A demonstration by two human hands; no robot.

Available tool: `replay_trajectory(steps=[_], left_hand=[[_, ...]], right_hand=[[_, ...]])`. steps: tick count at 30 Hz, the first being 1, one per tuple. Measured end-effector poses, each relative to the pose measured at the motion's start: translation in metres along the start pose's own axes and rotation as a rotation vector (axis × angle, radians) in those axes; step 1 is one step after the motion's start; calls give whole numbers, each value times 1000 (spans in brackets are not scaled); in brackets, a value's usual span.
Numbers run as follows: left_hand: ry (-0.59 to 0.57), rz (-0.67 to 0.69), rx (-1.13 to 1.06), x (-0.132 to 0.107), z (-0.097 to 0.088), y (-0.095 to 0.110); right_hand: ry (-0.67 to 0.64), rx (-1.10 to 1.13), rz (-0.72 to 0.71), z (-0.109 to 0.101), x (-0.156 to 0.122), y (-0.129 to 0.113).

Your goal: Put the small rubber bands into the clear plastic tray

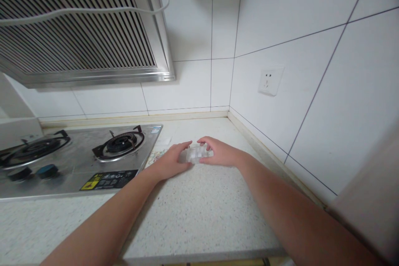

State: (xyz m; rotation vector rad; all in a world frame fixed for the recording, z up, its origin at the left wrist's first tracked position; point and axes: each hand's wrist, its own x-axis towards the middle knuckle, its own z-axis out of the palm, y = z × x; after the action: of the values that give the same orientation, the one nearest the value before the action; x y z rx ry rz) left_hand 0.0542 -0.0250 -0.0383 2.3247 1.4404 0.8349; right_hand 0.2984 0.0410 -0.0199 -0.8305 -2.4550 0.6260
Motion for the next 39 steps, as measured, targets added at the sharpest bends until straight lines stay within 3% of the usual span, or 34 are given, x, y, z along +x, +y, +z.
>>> replay_trajectory(steps=[16,24,39], left_hand=[[-93,62,12,-4,-2,3],[-125,92,-9,-5,-5,11],[-152,127,0,-6,-2,6]], right_hand=[[-215,39,48,-9,-2,3],[-237,27,10,-10,-4,3],[-298,-50,32,-12,-5,0]])
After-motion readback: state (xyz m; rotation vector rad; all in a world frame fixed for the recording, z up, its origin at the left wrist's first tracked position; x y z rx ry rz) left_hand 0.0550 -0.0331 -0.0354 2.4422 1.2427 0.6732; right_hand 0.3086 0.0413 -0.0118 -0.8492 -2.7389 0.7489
